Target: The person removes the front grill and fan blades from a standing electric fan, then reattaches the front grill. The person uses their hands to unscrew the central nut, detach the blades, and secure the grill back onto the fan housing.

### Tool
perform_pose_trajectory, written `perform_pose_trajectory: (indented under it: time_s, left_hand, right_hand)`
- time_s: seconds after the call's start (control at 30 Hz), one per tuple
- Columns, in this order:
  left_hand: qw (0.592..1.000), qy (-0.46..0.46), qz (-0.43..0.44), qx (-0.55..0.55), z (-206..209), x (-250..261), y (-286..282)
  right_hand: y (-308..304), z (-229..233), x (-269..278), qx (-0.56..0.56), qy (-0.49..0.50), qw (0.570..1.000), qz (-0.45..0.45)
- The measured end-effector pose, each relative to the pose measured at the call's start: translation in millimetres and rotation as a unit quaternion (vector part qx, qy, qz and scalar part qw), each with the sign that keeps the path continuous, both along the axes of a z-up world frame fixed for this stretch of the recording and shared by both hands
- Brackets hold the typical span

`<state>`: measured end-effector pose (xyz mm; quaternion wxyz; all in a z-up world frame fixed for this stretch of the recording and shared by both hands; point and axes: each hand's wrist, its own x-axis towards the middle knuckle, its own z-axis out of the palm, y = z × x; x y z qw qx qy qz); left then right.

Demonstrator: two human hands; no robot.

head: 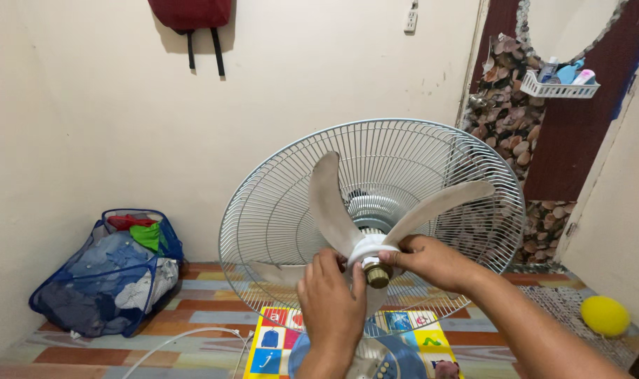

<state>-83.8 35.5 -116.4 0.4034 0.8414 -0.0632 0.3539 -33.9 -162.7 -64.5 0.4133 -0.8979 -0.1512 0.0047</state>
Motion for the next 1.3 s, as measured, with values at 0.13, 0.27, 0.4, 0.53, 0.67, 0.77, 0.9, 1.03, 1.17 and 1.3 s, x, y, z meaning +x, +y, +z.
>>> perform_pose_trajectory:
  time_s: [0.13,0.27,0.4,0.53,0.67,0.77,0.9,1.03,1.17,1.3]
  left_hand:
    - [0.972,0.002,-0.028,-0.233,-5.3,-13.0,-30.1]
    - [0.96,0.003,-0.006,-0.278,-12.2,-11.2,-60.0]
    - [0.971,-0.065,0.021,-0.227,-14.1,5.2,-61.4]
    - [0.978,-0.077,0.03,-0.193,-12.0,22.8,-43.2]
    - [0.979,-0.09,0.005,-0.182,-14.8,30.8,-20.8]
    - [0.981,-0.1,0.023,-0.165,-12.0,38.2,-11.4]
    - [0.977,-0.153,0.045,-0.144,-7.6,48.8,-1.6]
    - [0.986,0.01,0.081,-0.143,-5.9,47.8,14.4]
    - [0.99,0.011,0.141,-0.022,-0.1,53.2,46.5]
    - [0.987,-0.007,0.159,0.012,-5.2,53.1,72.5]
  right_hand:
    - [13.3,4.9,-9.1,-0.01,-0.013,1.0,-0.025]
    - [17.4,5.3,-14.2,0.008,-0.026,0.998,-0.05]
    - [29.8,-0.9,-14.4,-0.018,-0.053,0.991,-0.122]
    - [57.5,-15.5,-15.2,0.0,-0.098,0.972,-0.214]
    - [80.4,-22.7,-18.0,-0.012,-0.115,0.96,-0.255]
    - [93.4,-18.4,-21.6,-0.034,-0.103,0.954,-0.279]
    - [111.3,-16.2,-28.2,0.004,-0.14,0.945,-0.297]
    - [127.6,-19.1,-33.6,0.044,-0.126,0.943,-0.304]
    - [150.1,-23.9,-31.8,0.105,-0.116,0.942,-0.296]
    - [171.8,-28.9,-32.1,0.137,-0.081,0.95,-0.27]
